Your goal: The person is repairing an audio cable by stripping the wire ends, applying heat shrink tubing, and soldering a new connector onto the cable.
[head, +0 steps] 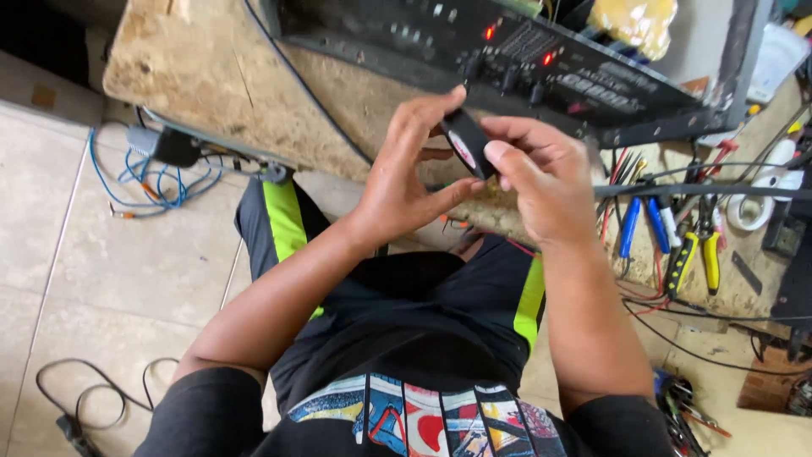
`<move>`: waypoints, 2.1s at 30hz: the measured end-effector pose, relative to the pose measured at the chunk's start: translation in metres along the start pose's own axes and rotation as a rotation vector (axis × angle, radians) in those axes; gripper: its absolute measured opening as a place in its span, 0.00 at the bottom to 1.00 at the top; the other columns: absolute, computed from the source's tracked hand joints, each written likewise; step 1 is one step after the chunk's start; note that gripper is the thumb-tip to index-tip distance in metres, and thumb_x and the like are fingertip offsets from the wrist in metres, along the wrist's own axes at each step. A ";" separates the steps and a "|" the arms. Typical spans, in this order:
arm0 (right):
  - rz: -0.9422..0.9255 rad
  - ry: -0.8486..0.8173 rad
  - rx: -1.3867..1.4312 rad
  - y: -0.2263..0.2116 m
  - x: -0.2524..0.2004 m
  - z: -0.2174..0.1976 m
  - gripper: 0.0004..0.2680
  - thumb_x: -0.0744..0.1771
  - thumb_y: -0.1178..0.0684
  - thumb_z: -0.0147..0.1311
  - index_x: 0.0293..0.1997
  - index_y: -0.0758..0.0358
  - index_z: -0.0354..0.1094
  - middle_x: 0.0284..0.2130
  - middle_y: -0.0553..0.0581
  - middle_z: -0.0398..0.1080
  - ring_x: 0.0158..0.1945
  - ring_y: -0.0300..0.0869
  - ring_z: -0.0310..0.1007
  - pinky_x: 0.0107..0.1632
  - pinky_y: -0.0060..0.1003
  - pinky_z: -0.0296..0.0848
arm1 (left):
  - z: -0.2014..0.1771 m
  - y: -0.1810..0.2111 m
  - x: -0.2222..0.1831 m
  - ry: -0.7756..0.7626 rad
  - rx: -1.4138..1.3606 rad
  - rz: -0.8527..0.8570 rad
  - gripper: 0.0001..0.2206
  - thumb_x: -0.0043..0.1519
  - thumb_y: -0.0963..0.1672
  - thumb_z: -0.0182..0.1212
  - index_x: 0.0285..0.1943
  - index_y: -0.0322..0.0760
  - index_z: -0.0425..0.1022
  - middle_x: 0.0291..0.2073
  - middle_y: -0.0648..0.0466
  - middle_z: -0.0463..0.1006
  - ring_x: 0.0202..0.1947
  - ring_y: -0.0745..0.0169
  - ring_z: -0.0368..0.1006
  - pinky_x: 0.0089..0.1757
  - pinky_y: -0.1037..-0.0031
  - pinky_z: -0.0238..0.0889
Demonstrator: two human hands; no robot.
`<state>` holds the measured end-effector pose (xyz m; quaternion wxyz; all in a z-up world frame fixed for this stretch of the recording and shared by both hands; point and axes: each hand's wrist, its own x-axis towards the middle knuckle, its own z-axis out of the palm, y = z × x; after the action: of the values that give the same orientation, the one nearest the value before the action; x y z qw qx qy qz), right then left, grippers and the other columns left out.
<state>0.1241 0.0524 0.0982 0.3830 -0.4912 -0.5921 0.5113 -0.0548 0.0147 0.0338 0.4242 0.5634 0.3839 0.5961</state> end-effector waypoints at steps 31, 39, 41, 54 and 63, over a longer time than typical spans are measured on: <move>-0.238 -0.106 -0.285 -0.007 0.016 -0.006 0.14 0.61 0.65 0.61 0.51 0.67 0.76 0.38 0.63 0.80 0.19 0.29 0.64 0.24 0.26 0.64 | 0.001 -0.039 0.024 0.163 0.011 0.111 0.16 0.62 0.34 0.66 0.59 0.40 0.81 0.50 0.46 0.76 0.56 0.40 0.76 0.49 0.62 0.77; -0.223 -0.111 -0.230 0.000 0.009 -0.020 0.12 0.63 0.66 0.58 0.50 0.70 0.75 0.30 0.60 0.76 0.20 0.29 0.62 0.25 0.24 0.61 | 0.000 -0.032 0.024 0.160 -0.109 0.093 0.12 0.65 0.36 0.65 0.56 0.37 0.80 0.52 0.45 0.77 0.54 0.39 0.77 0.47 0.62 0.78; -0.226 -0.116 -0.221 0.009 0.008 -0.024 0.11 0.64 0.66 0.58 0.51 0.70 0.75 0.24 0.57 0.73 0.20 0.28 0.61 0.25 0.23 0.60 | -0.001 -0.031 0.024 0.161 -0.083 0.122 0.12 0.65 0.36 0.65 0.56 0.37 0.80 0.52 0.45 0.78 0.54 0.38 0.76 0.45 0.63 0.78; -0.170 -0.146 -0.285 0.020 0.011 -0.026 0.09 0.63 0.61 0.61 0.46 0.71 0.77 0.39 0.62 0.74 0.31 0.33 0.66 0.31 0.28 0.68 | 0.000 -0.042 0.022 0.140 0.179 0.366 0.12 0.58 0.39 0.74 0.50 0.42 0.84 0.43 0.51 0.82 0.46 0.44 0.78 0.45 0.58 0.74; -0.157 -0.087 -0.477 0.024 0.013 -0.016 0.07 0.63 0.53 0.68 0.39 0.61 0.77 0.38 0.57 0.75 0.25 0.38 0.67 0.27 0.30 0.67 | 0.003 -0.050 0.019 0.137 0.222 0.428 0.11 0.57 0.38 0.74 0.47 0.42 0.84 0.40 0.52 0.81 0.43 0.46 0.77 0.43 0.59 0.74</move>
<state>0.1405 0.0687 0.0772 0.2691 -0.4975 -0.7483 0.3465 -0.0481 0.0495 -0.0068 0.1970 0.6333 0.3467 0.6633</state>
